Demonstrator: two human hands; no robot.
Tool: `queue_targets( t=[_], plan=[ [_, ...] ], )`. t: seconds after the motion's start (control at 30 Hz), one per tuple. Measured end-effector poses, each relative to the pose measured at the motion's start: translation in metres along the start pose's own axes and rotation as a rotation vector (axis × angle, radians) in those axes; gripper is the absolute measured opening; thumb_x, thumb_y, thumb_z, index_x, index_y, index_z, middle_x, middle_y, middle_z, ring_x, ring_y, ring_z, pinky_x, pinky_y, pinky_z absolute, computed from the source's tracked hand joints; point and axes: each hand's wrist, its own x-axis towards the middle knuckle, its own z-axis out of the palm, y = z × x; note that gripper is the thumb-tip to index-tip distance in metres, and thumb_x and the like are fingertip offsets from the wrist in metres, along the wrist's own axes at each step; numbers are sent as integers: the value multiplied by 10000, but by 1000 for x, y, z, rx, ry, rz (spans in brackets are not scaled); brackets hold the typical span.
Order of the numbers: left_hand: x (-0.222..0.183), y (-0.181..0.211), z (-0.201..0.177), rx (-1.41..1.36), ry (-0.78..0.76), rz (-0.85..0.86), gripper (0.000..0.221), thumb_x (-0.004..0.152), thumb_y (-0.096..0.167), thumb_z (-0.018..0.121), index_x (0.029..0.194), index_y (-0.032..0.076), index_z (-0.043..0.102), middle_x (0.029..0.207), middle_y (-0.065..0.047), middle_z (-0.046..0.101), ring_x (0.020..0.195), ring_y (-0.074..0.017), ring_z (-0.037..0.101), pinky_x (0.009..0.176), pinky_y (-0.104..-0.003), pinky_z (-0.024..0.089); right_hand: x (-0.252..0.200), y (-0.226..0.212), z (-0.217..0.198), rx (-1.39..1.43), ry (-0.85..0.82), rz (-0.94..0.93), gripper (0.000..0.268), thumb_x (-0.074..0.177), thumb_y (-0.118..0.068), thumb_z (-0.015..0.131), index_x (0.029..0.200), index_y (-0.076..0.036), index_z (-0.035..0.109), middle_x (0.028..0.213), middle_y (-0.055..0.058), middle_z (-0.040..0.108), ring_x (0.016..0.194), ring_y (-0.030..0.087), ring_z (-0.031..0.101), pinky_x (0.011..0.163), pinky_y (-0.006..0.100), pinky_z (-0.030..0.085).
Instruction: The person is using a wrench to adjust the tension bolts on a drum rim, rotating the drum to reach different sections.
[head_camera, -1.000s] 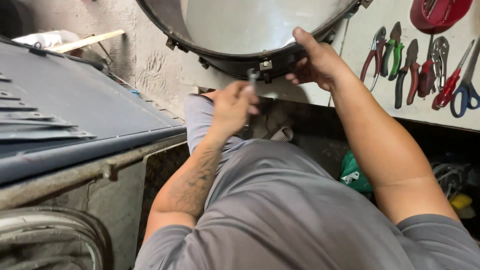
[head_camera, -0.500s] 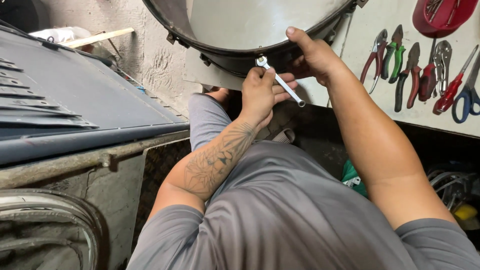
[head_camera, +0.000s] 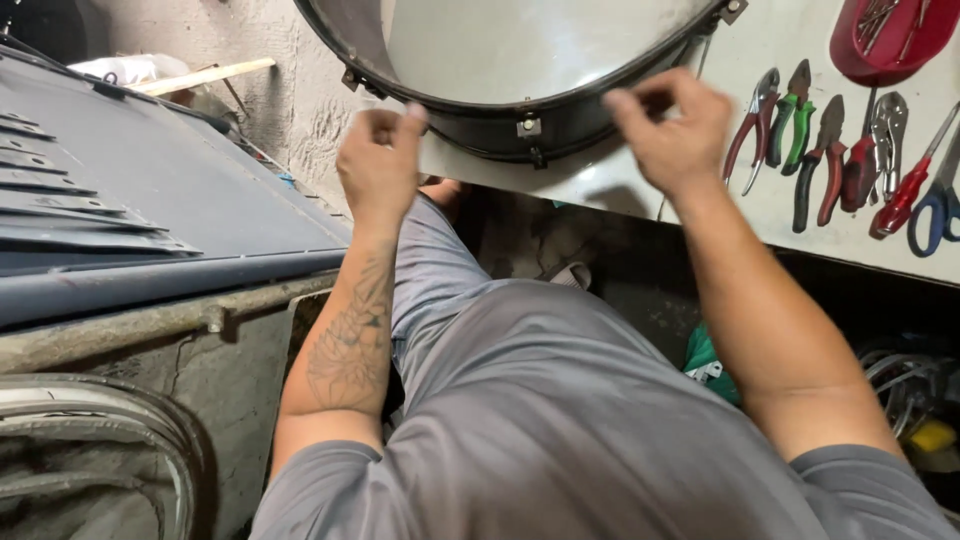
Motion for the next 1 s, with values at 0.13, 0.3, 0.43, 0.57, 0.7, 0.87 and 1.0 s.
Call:
queue_targets(
  t=[0.13, 0.3, 0.43, 0.57, 0.7, 0.87, 1.0],
  plan=[
    [19, -23, 19, 0, 116, -179, 716, 869, 617, 648, 1209, -14, 650, 1031, -150, 761, 946, -266, 750, 841, -364, 587, 13, -6, -22, -349, 163, -545, 217, 928, -116, 828, 1094, 7, 761, 1132, 158, 684, 1138, 319, 569, 1048, 450, 431],
    [40, -20, 19, 8, 104, -174, 385, 923, 413, 626, 893, 34, 686, 702, -49, 647, 599, -190, 649, 598, -349, 571, 15, -20, -21, -340, 74, -544, 243, 876, 39, 854, 1112, 52, 797, 1138, 153, 667, 1206, 347, 541, 1072, 438, 480],
    [49, -44, 11, -136, 242, -42, 396, 930, 395, 627, 1003, 24, 745, 847, -63, 776, 746, -181, 728, 711, -299, 576, 11, -20, 5, -361, 71, -493, 221, 918, -56, 884, 1127, -2, 840, 1098, 123, 691, 1201, 326, 553, 1190, 495, 362],
    [55, -61, -2, -527, 184, -303, 621, 857, 467, 707, 1280, 14, 686, 1156, -94, 764, 638, -96, 649, 406, -187, 496, 11, -36, 25, -281, 100, -579, 153, 891, 3, 891, 1035, -1, 838, 999, 111, 670, 989, 297, 556, 1143, 497, 377],
    [13, -101, 39, -302, 347, 68, 360, 1003, 359, 612, 1184, 64, 709, 1022, -104, 752, 508, -125, 596, 435, -256, 481, 13, -30, 30, -343, 139, -624, 162, 883, -68, 937, 1018, -70, 847, 941, 58, 685, 975, 263, 544, 1015, 407, 425],
    [-49, -48, 74, -182, 304, 348, 332, 801, 210, 823, 968, -33, 670, 923, -144, 662, 787, -293, 651, 741, -355, 555, 2, -45, 28, -402, 117, -593, 132, 941, -155, 943, 986, -67, 854, 896, 32, 691, 942, 234, 565, 985, 362, 418],
    [-51, -46, 87, -159, 315, 232, 287, 767, 206, 781, 934, 18, 641, 859, -121, 644, 716, -319, 606, 698, -378, 528, -14, -57, 29, -406, 107, -537, 132, 909, -164, 934, 963, -84, 844, 853, 32, 682, 870, 223, 536, 947, 378, 410]
  ],
)
